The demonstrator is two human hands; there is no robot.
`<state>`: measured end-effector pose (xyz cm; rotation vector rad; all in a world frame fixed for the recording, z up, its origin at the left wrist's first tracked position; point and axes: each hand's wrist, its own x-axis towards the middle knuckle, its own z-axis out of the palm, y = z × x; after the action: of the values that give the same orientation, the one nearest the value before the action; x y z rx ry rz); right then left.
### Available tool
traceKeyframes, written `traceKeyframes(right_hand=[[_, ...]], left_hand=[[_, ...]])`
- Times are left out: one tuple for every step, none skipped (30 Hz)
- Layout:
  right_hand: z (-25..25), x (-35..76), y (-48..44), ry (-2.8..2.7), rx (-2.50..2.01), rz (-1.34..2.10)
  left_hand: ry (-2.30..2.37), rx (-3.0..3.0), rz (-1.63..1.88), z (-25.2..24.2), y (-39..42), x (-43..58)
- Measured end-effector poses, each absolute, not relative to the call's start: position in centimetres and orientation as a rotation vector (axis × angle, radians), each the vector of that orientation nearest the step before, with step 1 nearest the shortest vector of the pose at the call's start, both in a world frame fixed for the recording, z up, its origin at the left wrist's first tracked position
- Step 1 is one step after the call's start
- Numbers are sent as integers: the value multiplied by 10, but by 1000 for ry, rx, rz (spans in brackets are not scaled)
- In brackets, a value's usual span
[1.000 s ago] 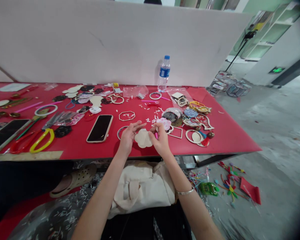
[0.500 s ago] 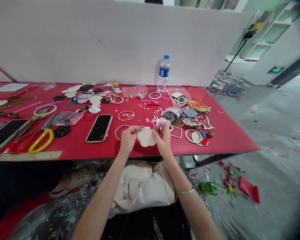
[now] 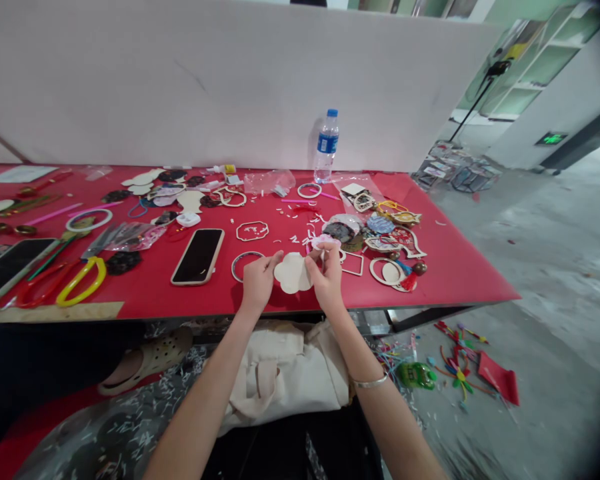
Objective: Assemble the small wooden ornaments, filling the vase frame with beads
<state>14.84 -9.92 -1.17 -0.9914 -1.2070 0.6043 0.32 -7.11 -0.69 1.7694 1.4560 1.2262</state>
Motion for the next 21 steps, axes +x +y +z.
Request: traceKeyframes(right_hand=[[-12, 148, -99, -1205, -994, 601], [-12, 148, -99, -1204, -994, 598], [-12, 149, -99, -1202, -992, 597], [-12, 149, -99, -1200, -987, 599], [-12, 149, -99, -1198, -982, 603], [-13, 149, -99, -1199, -978, 609], [-13, 149, -99, -1202, -976, 616], [-14, 149, -99, -1207, -976, 623], [-14, 149, -98, -1214, -978, 628], [-14, 149, -98, -1222, -982, 631], [-14, 149, -97, -1231, -987, 634], [-14, 149, -97, -1238, -992, 637], [-14, 148, -97, -1241, -998, 641], [-14, 148, -96, -1243, -1004, 649], [-14, 148, -96, -1242, -1008, 660], [-15, 148, -95, -1240, -1011, 670], [-15, 148, -95, -1239, -1013, 676], [-15, 147, -94, -1244, -1015, 677], [-15, 147, -94, -1253, -1013, 675], [-15, 147, -93, -1266, -1009, 673], [-15, 146, -93, -1280, -1002, 673]], left_hand=[[1461, 1774, 1234, -7, -71, 3], [1447, 1786, 1246, -8, -71, 3], [1409, 1805, 1261, -8, -70, 4], [1350, 1825, 1276, -8, -70, 4], [1282, 1844, 1291, -8, -70, 4], [1217, 1862, 1299, -8, -70, 4], [1166, 1873, 1302, -8, -70, 5], [1136, 1877, 1300, -8, -70, 5], [1122, 1873, 1294, -7, -71, 5], [1121, 1852, 1290, -7, -71, 5], [1131, 1810, 1280, -6, -71, 5], [1148, 1745, 1263, -6, -72, 4], [1170, 1660, 1245, -6, -72, 4], [1186, 1568, 1230, -6, -73, 4], [1189, 1475, 1221, -6, -73, 4], [1181, 1401, 1212, -6, -74, 3], [1164, 1356, 1207, -6, -74, 3], [1144, 1339, 1207, -6, -74, 3], [1126, 1345, 1204, -6, -74, 3], [1112, 1364, 1197, -6, -74, 3], [1106, 1386, 1190, -6, -74, 2]])
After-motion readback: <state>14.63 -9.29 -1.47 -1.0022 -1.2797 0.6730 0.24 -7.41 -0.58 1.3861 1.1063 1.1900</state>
